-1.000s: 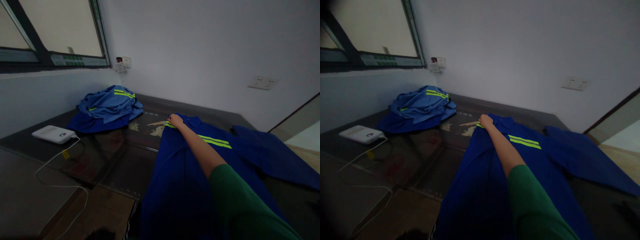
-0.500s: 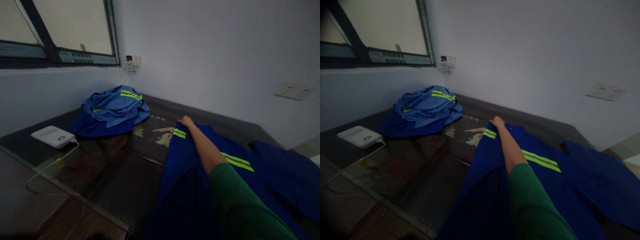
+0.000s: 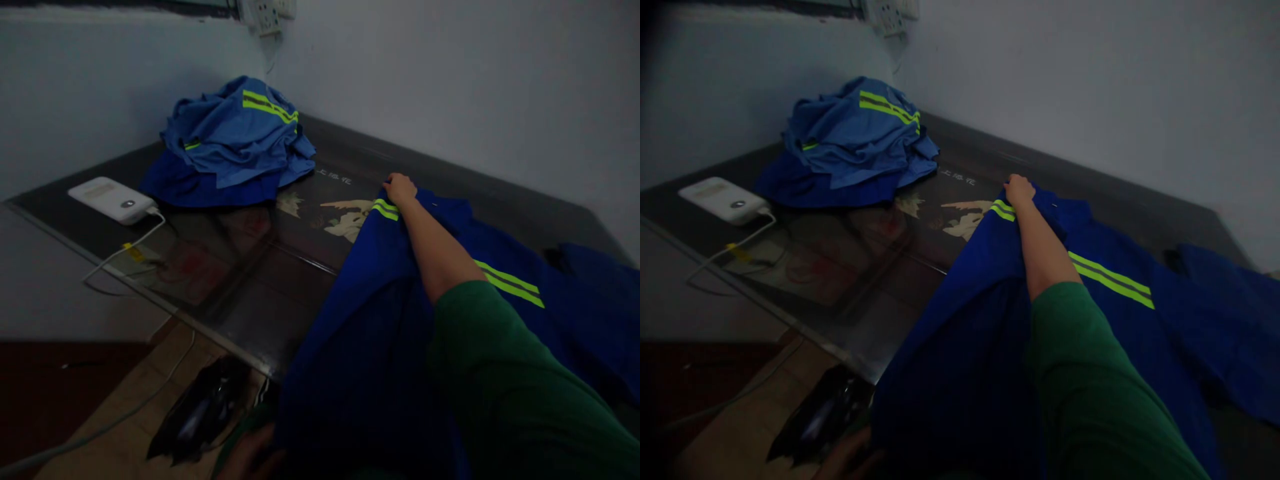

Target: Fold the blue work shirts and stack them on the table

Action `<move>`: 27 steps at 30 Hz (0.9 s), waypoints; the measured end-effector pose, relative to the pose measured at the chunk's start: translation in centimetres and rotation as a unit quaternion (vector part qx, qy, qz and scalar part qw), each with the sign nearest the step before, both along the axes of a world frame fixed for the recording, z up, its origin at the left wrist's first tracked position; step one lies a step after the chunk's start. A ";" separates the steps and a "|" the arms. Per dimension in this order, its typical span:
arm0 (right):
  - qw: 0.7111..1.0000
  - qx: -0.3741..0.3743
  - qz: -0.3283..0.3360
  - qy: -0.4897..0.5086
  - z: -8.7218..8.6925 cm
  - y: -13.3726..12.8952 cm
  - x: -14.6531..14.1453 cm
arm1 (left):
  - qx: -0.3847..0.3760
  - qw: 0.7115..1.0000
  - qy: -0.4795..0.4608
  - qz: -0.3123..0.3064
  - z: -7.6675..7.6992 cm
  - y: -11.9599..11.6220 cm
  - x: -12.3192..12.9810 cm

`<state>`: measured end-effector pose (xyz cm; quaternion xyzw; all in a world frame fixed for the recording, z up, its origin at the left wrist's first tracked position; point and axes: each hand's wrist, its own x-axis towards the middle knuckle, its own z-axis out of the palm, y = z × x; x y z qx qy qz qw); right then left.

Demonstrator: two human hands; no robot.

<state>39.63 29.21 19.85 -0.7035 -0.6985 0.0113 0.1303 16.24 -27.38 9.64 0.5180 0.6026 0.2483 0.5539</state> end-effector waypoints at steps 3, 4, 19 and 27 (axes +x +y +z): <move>0.999 -0.033 0.031 -0.021 0.2 0.7 0.7 | 0.035 0.998 0.017 -0.042 0.1 0.2 -0.8; 0.998 -0.050 0.034 -0.031 0.5 1.0 1.2 | 0.051 0.998 0.024 -0.041 0.0 0.1 -0.9; 0.989 0.031 0.065 -0.130 4.7 -5.6 3.1 | 0.180 0.965 0.164 0.092 6.4 3.6 0.4; 0.946 0.030 0.304 -0.105 7.2 -19.2 6.0 | 0.384 0.909 0.136 -0.088 15.3 13.4 4.9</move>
